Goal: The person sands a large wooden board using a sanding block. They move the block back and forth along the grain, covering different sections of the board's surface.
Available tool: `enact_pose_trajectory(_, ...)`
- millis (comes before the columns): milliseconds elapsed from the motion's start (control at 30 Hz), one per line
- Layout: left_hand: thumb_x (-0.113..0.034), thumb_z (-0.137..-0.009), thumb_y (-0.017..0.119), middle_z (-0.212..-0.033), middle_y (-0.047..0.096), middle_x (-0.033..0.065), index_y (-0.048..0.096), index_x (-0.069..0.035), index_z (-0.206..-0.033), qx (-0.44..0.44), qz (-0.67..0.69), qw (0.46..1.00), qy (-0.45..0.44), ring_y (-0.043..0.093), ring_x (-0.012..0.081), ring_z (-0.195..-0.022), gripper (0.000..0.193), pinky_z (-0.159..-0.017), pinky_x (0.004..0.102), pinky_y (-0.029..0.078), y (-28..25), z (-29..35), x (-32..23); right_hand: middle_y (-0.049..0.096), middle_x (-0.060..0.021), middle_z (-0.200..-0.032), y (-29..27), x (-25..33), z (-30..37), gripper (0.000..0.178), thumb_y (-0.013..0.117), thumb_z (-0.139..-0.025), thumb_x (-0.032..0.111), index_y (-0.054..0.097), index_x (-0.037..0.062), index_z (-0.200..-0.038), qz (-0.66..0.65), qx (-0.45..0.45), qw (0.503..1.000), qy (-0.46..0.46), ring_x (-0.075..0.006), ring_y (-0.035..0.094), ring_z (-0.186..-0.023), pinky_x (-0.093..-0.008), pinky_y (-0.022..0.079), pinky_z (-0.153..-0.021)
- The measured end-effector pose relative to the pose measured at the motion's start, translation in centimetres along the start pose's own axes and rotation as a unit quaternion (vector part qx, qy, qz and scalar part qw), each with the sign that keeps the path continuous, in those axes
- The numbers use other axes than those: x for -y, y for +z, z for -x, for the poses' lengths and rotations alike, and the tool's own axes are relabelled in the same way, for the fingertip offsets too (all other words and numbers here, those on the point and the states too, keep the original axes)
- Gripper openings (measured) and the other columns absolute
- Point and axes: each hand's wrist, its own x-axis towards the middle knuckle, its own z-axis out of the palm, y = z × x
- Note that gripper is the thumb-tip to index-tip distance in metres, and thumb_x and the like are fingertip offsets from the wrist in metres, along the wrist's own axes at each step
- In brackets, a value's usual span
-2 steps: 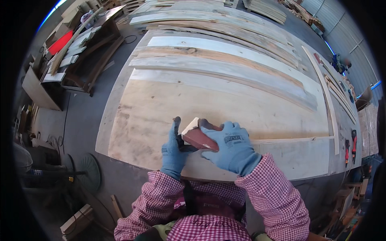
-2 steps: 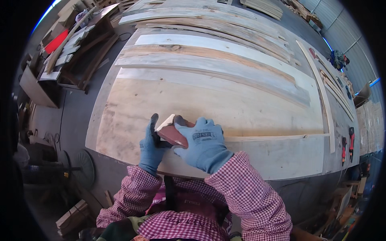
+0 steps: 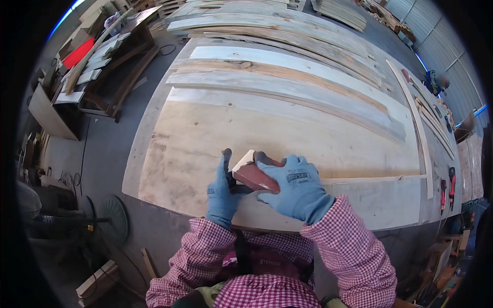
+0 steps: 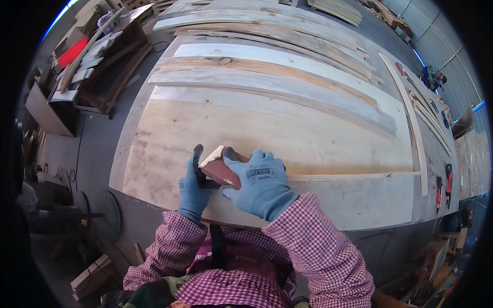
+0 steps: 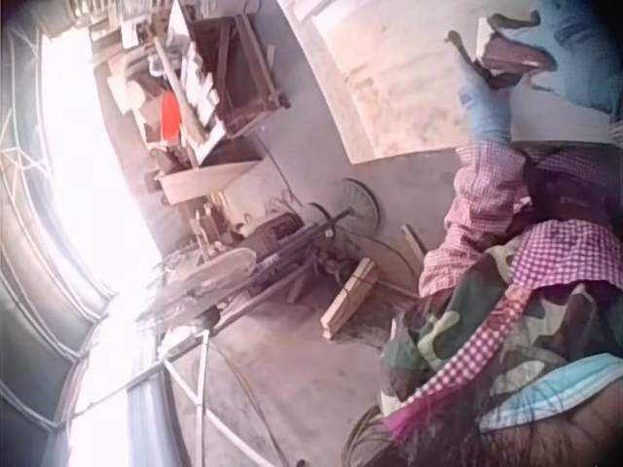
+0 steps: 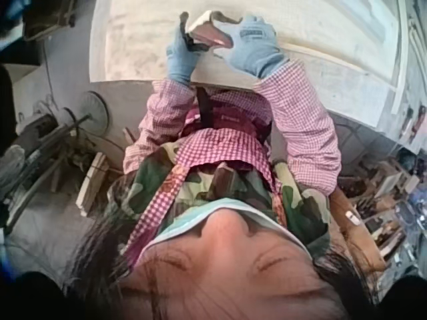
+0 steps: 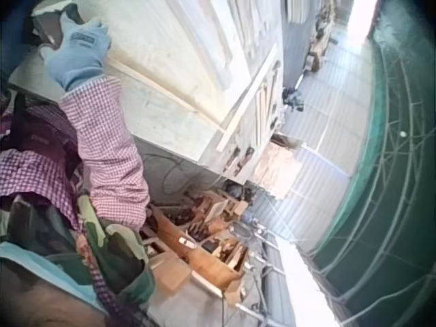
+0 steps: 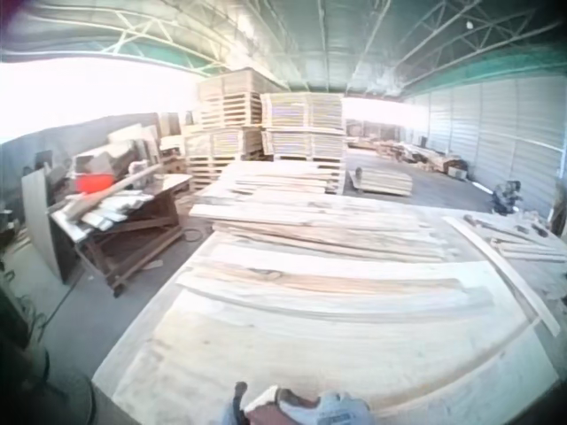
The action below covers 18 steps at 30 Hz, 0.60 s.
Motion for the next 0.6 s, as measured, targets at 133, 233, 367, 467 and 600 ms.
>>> enact_pose_trajectory(133, 0.009, -0.074, 0.079, -0.107, 0.073, 0.0141, 0.023, -0.015, -0.158, 0.022, 0.044, 0.997, -0.062, 0.071, 0.0168, -0.092, 0.103, -0.078, 0.0295, 0.06, -0.4, -0.4, -1.2, 0.056, -0.0191, -0.114, -1.1, -4.4, 2.0, 0.072, 0.079, -0.074, 0.049, 0.06, 0.0203, -0.137, 0.012, -0.001, 1.0, -0.003, -0.0353, 0.054, -0.105, -0.0463, 0.045, -0.091)
enact_pose_trajectory(233, 0.01, -0.076, 0.077, -0.108, 0.073, 0.0148, 0.023, -0.015, -0.158, 0.032, 0.081, 0.993, -0.079, 0.072, 0.0171, -0.088, 0.101, -0.078, 0.0299, 0.062, -0.5, -0.4, -1.2, 0.055, -0.0187, -0.113, -0.8, -9.7, 5.5, 0.079, 0.085, -0.069, 0.04, 0.057, 0.0196, -0.141, 0.041, -0.069, 0.997, 0.01, -0.0348, 0.054, -0.104, -0.0463, 0.044, -0.093)
enact_pose_trajectory(367, 0.01, -0.077, 0.076, -0.11, 0.073, 0.0158, 0.027, -0.014, -0.156, 0.051, 0.028, 0.996, -0.064, 0.072, 0.0184, -0.092, 0.097, -0.078, 0.0304, 0.061, -0.6, -0.4, -0.3, 0.054, -0.0186, -0.115, 0.5, -9.1, 6.3, 0.087, 0.088, -0.065, 0.037, 0.055, 0.0211, -0.144, 0.072, -0.116, 0.99, -0.025, -0.0347, 0.053, -0.105, -0.0462, 0.044, -0.093)
enact_pose_trajectory(467, 0.01, -0.076, 0.076, -0.11, 0.073, 0.0159, 0.03, -0.014, -0.155, 0.038, -0.006, 0.999, -0.027, 0.072, 0.0208, -0.096, 0.094, -0.081, 0.0319, 0.06, -0.1, -0.7, 0.7, 0.042, -0.019, -0.134, 3.5, -4.4, 4.0, 0.087, 0.087, -0.063, 0.038, 0.055, 0.0276, -0.144, 0.089, -0.184, 0.976, -0.077, -0.0385, 0.048, -0.113, -0.05, 0.041, -0.095)
enact_pose_trajectory(600, -0.002, -0.07, 0.084, -0.104, 0.074, 0.0146, 0.03, -0.018, -0.154, -0.011, -0.124, 0.992, -0.007, 0.072, 0.0286, -0.089, 0.101, -0.083, 0.0392, 0.056, -0.2, -1.4, 0.3, 0.045, -0.0195, -0.134, 4.8, 0.3, 1.1, 0.086, 0.088, -0.063, 0.037, 0.057, 0.0271, -0.142, 0.14, -0.247, 0.953, -0.104, -0.0379, 0.048, -0.115, -0.0475, 0.042, -0.094)
